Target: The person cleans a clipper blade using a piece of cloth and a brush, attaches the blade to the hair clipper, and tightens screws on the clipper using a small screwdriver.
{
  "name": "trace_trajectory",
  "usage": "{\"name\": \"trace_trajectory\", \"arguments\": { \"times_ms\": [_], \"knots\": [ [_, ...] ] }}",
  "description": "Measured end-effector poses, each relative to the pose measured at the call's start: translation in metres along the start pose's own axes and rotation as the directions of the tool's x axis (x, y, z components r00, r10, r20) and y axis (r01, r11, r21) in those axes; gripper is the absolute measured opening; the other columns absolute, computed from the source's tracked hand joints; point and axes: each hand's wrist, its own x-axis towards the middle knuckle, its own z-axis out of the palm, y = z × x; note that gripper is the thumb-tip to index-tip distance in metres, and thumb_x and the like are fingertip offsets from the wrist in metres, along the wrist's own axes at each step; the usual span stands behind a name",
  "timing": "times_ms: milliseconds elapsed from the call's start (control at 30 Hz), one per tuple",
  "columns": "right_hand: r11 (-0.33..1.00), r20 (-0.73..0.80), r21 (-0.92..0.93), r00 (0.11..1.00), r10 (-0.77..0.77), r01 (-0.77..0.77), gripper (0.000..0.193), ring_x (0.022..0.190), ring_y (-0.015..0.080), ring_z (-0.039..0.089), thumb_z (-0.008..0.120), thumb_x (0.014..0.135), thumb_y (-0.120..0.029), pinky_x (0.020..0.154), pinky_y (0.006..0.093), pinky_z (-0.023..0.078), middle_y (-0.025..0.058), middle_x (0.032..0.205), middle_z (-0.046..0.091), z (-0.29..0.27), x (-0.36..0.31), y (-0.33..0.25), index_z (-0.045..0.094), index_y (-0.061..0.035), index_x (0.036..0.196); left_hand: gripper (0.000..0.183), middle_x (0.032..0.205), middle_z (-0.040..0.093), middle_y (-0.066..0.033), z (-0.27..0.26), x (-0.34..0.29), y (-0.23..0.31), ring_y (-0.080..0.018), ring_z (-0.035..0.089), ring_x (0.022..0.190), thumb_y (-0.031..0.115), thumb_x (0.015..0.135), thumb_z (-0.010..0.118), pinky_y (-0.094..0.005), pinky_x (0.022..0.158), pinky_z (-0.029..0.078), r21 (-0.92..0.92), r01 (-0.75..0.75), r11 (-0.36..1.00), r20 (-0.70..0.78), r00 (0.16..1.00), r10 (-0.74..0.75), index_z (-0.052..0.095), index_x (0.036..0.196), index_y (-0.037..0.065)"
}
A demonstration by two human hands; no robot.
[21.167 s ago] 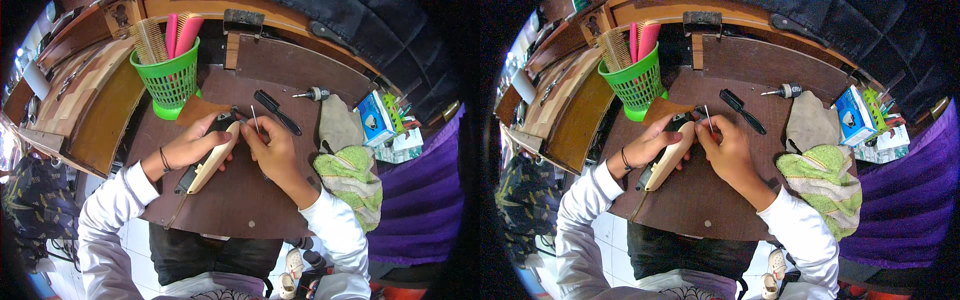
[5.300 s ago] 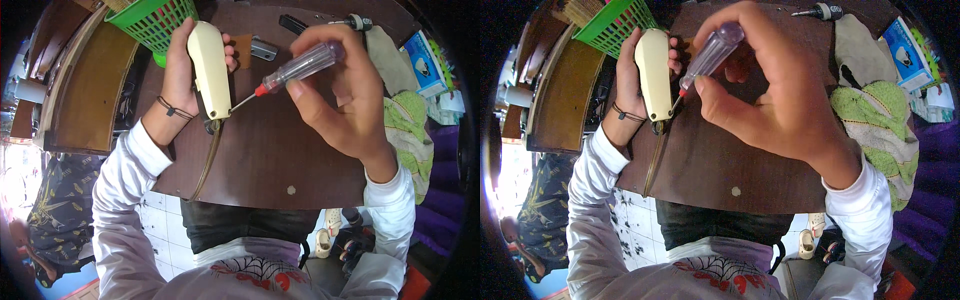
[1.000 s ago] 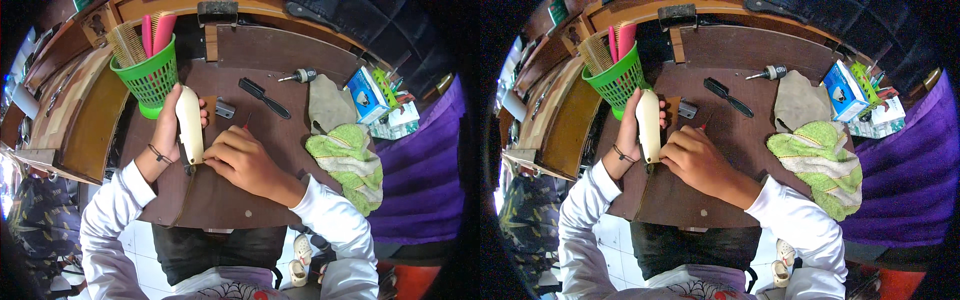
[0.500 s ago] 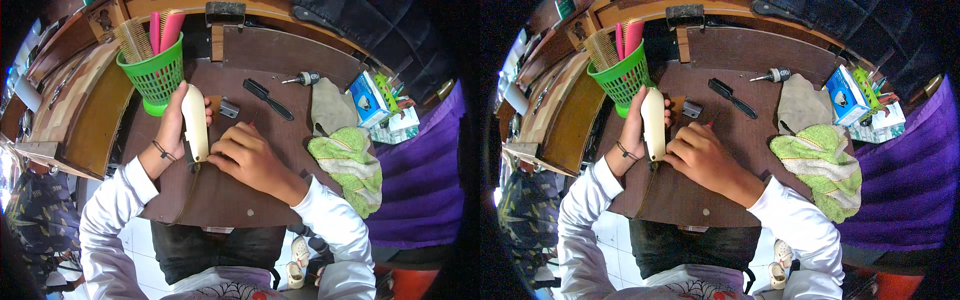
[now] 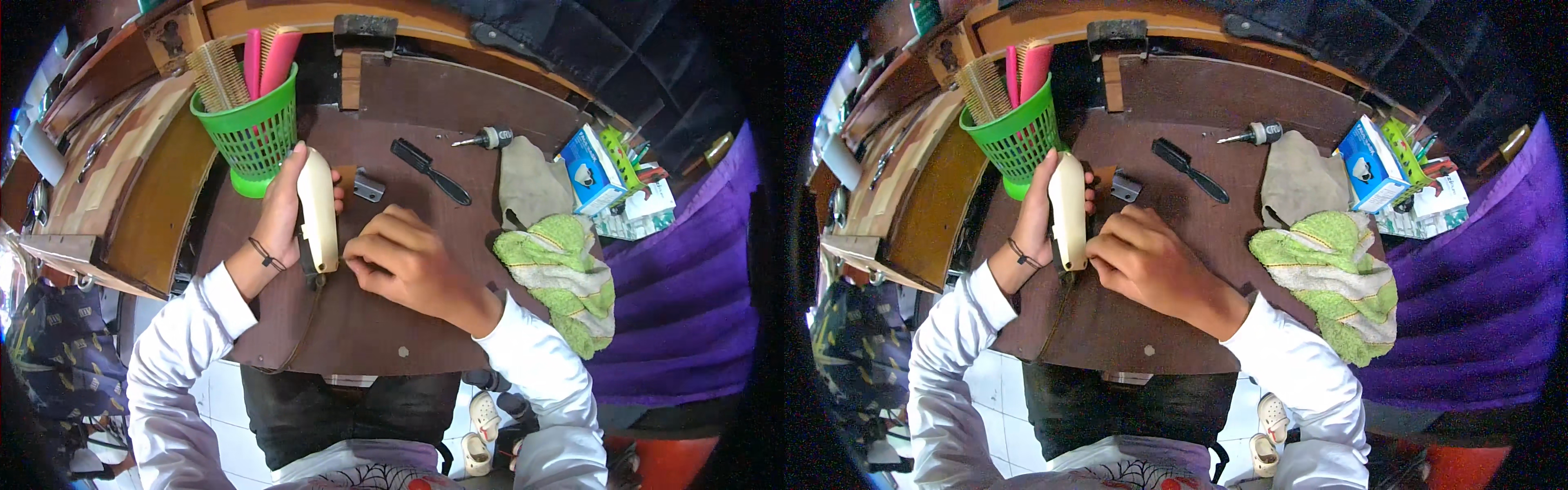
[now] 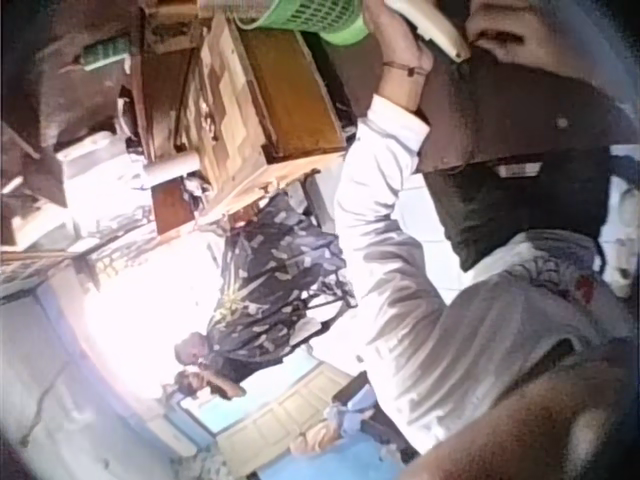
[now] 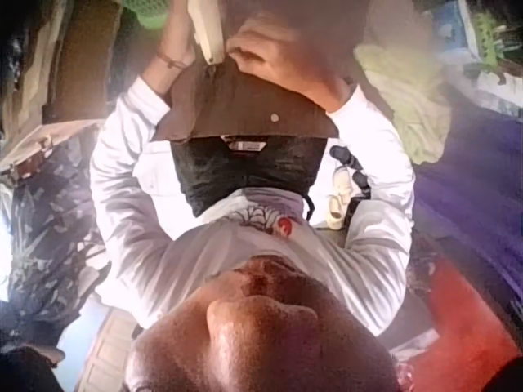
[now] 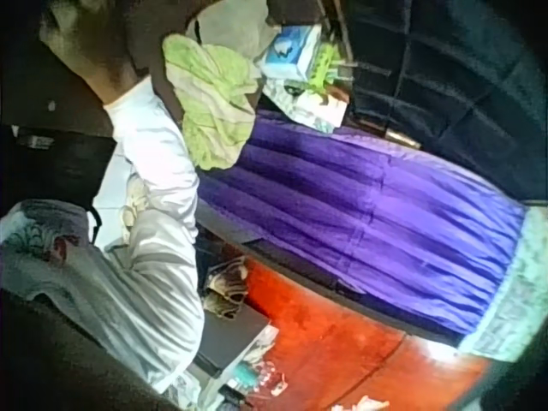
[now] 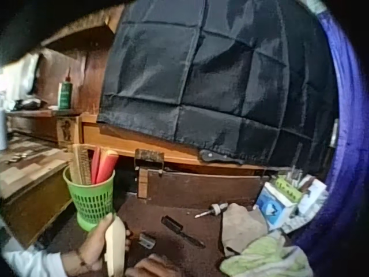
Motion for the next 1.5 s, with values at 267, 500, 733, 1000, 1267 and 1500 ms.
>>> {"name": "trace_trajectory", "arguments": {
  "times_ms": [267, 500, 733, 1000, 1267, 1500],
  "knots": [
    [0.796, -0.073, -0.564, 0.973, 0.218, -0.22, 0.009, 0.071, 0.0307, 0.066, 0.074, 0.086, -0.009, 0.066, 0.0428, 0.052, 0.0123, 0.08, 0.065, -0.093, 0.06, 0.029, 0.066, -0.0044, 0.088, 0.046, 0.096, 0.067, -0.0105, 0.001, -0.005, 0.004, -0.0191, 0.067, 0.076, 0.054, 0.103, 0.058, -0.0326, 0.066, 0.058, 0.005, -0.016, 1.0, -0.002, 1.0, 0.016, 0.054, 0.111, 0.008],
    [0.673, -0.031, -0.637, 0.885, 0.464, -0.375, 0.008, 0.088, 0.0388, 0.069, 0.069, 0.089, -0.012, 0.075, 0.0492, 0.055, 0.0153, 0.092, 0.071, -0.118, 0.014, 0.174, 0.071, -0.006, 0.094, 0.047, 0.094, 0.066, -0.01, 0.018, -0.003, 0.007, -0.0185, 0.067, 0.076, 0.054, 0.103, 0.058, -0.0326, 0.065, 0.058, 0.047, -0.013, 0.999, 0.01, 1.0, 0.013, 0.054, 0.113, 0.008],
    [0.668, -0.136, -0.647, 0.918, 0.373, -0.367, 0.01, 0.09, 0.0379, 0.07, 0.069, 0.09, -0.012, 0.076, 0.0483, 0.056, 0.0139, 0.096, 0.071, -0.073, -0.007, 0.188, 0.073, -0.0073, 0.098, 0.051, 0.097, 0.066, -0.0111, 0.014, -0.005, 0.008, -0.0179, 0.067, 0.077, 0.055, 0.102, 0.058, -0.0318, 0.068, 0.059, 0.109, -0.014, 0.994, -0.026, 1.0, 0.017, 0.055, 0.114, 0.006],
    [0.73, -0.187, -0.57, 0.925, 0.331, -0.377, 0.015, 0.093, 0.0379, 0.07, 0.068, 0.093, -0.014, 0.078, 0.0481, 0.057, 0.0145, 0.099, 0.07, -0.08, -0.01, 0.188, 0.075, -0.0076, 0.104, 0.051, 0.098, 0.067, -0.0108, 0.016, -0.004, 0.007, -0.0177, 0.068, 0.079, 0.053, 0.102, 0.059, -0.0318, 0.07, 0.059, 0.073, 0.001, 0.997, 0.014, 1.0, -0.002, 0.056, 0.114, 0.004],
    [0.826, -0.306, -0.481, 0.939, 0.157, -0.295, 0.018, 0.092, 0.0372, 0.07, 0.064, 0.094, -0.005, 0.08, 0.0431, 0.058, 0.0188, 0.106, 0.067, -0.121, 0.015, 0.139, 0.076, -0.0052, 0.108, 0.055, 0.1, 0.069, -0.0136, 0.014, -0.004, 0.007, -0.0222, 0.068, 0.08, 0.054, 0.102, 0.05, -0.0349, 0.071, 0.059, -0.171, 0.072, 0.983, 0.1, 0.993, -0.056, 0.059, 0.116, 0.001],
    [0.955, -0.312, -0.175, 0.934, 0.175, -0.238, 0.019, 0.101, 0.0219, 0.071, 0.069, 0.095, -0.006, 0.083, 0.0304, 0.055, 0.014, 0.121, 0.07, -0.118, 0.046, 0.107, 0.076, -0.0041, 0.113, 0.059, 0.1, 0.069, -0.0148, -0.007, 0.0, 0.013, -0.0248, 0.068, 0.079, 0.053, 0.096, 0.047, -0.0355, 0.07, 0.058, -0.244, 0.172, 0.954, 0.265, 0.958, -0.105, 0.063, 0.114, -0.001]
  ]
}}
